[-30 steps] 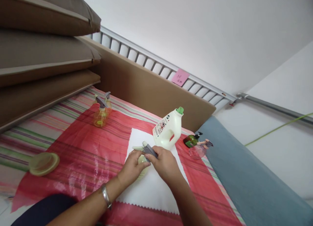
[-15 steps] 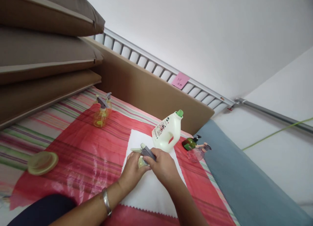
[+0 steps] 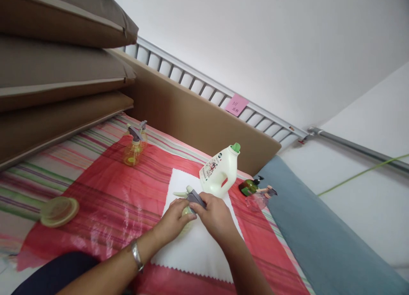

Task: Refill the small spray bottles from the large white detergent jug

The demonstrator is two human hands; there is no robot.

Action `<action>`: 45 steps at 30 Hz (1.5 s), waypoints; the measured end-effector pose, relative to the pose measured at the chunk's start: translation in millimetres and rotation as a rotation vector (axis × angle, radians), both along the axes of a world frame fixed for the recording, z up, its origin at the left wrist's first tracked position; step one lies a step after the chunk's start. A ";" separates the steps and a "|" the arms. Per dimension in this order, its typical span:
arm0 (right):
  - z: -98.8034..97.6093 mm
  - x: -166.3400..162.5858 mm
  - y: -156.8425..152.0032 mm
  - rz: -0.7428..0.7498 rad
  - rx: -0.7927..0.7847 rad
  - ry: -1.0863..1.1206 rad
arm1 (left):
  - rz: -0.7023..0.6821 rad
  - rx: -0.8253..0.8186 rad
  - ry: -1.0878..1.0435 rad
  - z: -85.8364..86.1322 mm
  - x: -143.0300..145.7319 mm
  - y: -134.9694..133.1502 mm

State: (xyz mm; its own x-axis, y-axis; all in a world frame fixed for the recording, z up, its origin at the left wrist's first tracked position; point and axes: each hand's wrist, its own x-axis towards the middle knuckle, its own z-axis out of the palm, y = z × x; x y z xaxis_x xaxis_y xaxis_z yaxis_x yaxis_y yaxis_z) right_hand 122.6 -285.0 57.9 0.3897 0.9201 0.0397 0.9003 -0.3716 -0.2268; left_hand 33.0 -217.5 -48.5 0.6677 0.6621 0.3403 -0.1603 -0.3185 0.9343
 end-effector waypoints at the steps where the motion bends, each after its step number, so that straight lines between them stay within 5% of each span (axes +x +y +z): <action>1: 0.3 -0.3 -0.1 0.003 0.003 0.000 | 0.035 -0.001 0.012 -0.9 0.3 0.2; 4: 1.5 -1.2 -0.7 0.004 0.015 0.003 | 0.173 -0.032 0.027 -2.0 0.9 -0.2; 10: 2.1 -0.1 -2.3 -0.013 0.009 0.040 | -0.045 0.002 -0.013 -0.5 -0.8 1.6; 16: 0.2 0.1 -1.7 -0.011 0.021 0.031 | 0.129 -0.059 -0.026 -1.8 1.7 -0.1; 20: 0.7 2.5 -1.4 -0.019 0.012 0.042 | -0.086 -0.047 -0.036 0.5 -2.7 2.0; 26: 0.3 2.3 -1.5 -0.008 0.021 0.058 | 0.093 -0.095 -0.029 0.0 1.9 1.0; 31: 0.2 3.2 -1.8 -0.020 0.026 0.055 | -0.076 -0.027 -0.006 2.0 -1.8 -1.2; 37: -1.1 4.3 -2.6 -0.020 0.027 0.046 | 0.087 -0.045 0.018 -1.5 0.2 -3.0; 42: -2.0 5.8 -4.1 -0.037 0.016 0.067 | -0.075 -0.033 0.006 2.2 -3.1 -1.9; 45: -1.9 5.2 -4.6 -0.030 0.018 0.070 | 0.014 -0.076 0.004 3.1 -1.4 -3.3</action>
State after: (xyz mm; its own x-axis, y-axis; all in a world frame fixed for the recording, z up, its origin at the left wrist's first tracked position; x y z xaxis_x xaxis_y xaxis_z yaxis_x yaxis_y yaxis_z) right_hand 127.8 -289.6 56.1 0.4195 0.9073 0.0274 0.8704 -0.3935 -0.2958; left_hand 31.5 -220.8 -45.4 0.6594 0.6950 0.2866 -0.1529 -0.2493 0.9563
